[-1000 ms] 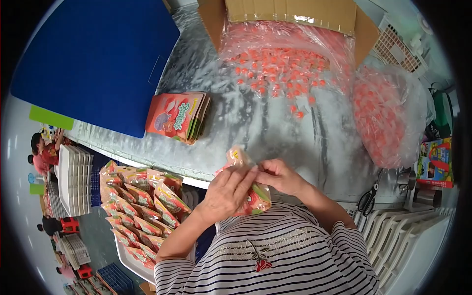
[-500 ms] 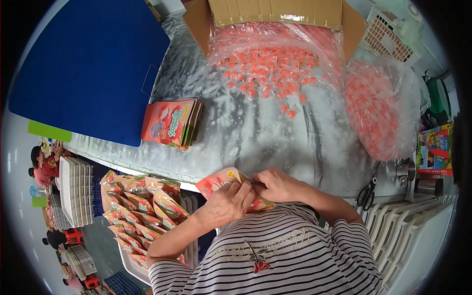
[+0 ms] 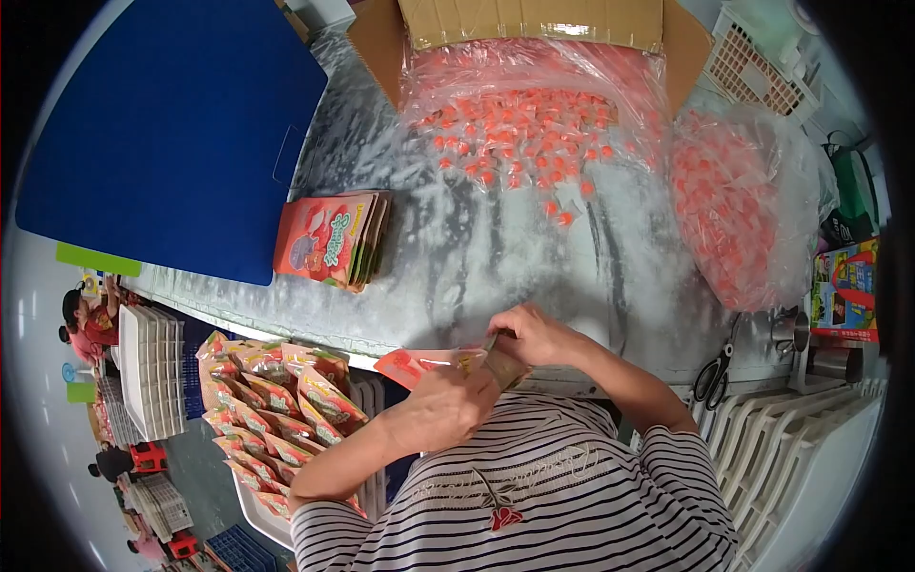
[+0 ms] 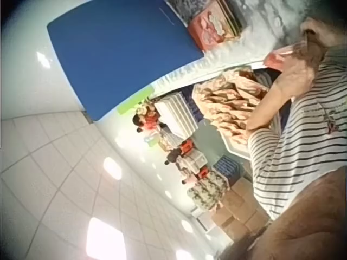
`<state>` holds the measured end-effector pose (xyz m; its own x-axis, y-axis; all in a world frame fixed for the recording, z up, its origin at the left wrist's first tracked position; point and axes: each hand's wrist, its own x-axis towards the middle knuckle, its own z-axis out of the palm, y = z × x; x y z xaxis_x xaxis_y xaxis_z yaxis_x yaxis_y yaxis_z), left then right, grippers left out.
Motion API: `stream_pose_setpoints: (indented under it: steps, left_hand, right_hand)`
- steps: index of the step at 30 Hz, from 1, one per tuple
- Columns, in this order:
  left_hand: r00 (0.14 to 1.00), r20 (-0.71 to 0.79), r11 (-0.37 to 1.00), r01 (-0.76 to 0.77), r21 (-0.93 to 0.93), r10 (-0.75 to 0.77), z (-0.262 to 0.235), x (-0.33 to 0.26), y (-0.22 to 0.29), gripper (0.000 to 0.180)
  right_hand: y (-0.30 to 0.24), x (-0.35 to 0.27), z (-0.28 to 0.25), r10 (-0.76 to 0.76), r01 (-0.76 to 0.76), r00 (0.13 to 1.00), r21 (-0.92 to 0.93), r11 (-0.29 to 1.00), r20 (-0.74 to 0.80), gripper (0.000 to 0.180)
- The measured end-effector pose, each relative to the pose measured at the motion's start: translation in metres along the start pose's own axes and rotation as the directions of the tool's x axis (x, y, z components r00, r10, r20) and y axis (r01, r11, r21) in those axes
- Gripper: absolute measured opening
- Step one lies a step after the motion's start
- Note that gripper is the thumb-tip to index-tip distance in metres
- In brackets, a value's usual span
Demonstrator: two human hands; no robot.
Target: Manually packaging small individual candies into larger product bags and placing them in a collection tray.
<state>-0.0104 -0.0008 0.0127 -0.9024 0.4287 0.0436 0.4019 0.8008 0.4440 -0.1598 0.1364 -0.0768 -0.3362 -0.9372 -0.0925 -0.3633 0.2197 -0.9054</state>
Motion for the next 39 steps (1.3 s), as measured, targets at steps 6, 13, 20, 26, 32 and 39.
stream_pose_setpoints:
  steps: [6, 13, 20, 26, 32, 39]
  left_hand:
    - [0.919, -0.298, 0.966, 0.249, -0.073, -0.259, 0.004, 0.002, -0.006, 0.011]
    - [0.880, -0.337, 0.941, 0.326, -0.088, -0.336, 0.013, -0.007, -0.003, 0.010]
    - [0.874, -0.337, 0.935, 0.344, -0.083, -0.351, 0.019, -0.004, -0.007, 0.010]
    - [0.873, -0.321, 0.930, 0.355, -0.100, -0.367, 0.012, 0.006, -0.007, 0.010]
    - [0.872, -0.350, 0.939, 0.332, -0.088, -0.341, 0.014, 0.006, -0.010, 0.010]
    - [0.860, -0.321, 0.917, 0.390, -0.087, -0.396, 0.017, 0.001, -0.008, 0.011]
  right_hand:
    - [0.046, 0.015, -0.028, -0.151, 0.063, 0.905, -0.225, 0.972, -0.398, 0.033]
    - [0.089, 0.059, -0.096, -0.196, -0.154, 0.859, -0.604, 0.782, -0.473, 0.050]
    - [0.097, 0.045, -0.077, -0.240, -0.143, 0.857, -0.659, 0.738, -0.455, 0.045]
    - [0.077, 0.006, -0.059, -0.256, -0.026, 0.871, -0.560, 0.828, -0.419, 0.034]
    - [0.094, 0.016, -0.100, -0.173, -0.028, 0.687, -0.264, 0.964, -0.706, 0.020]
    - [0.100, 0.039, -0.107, -0.187, -0.158, 0.870, -0.617, 0.771, -0.457, 0.021]
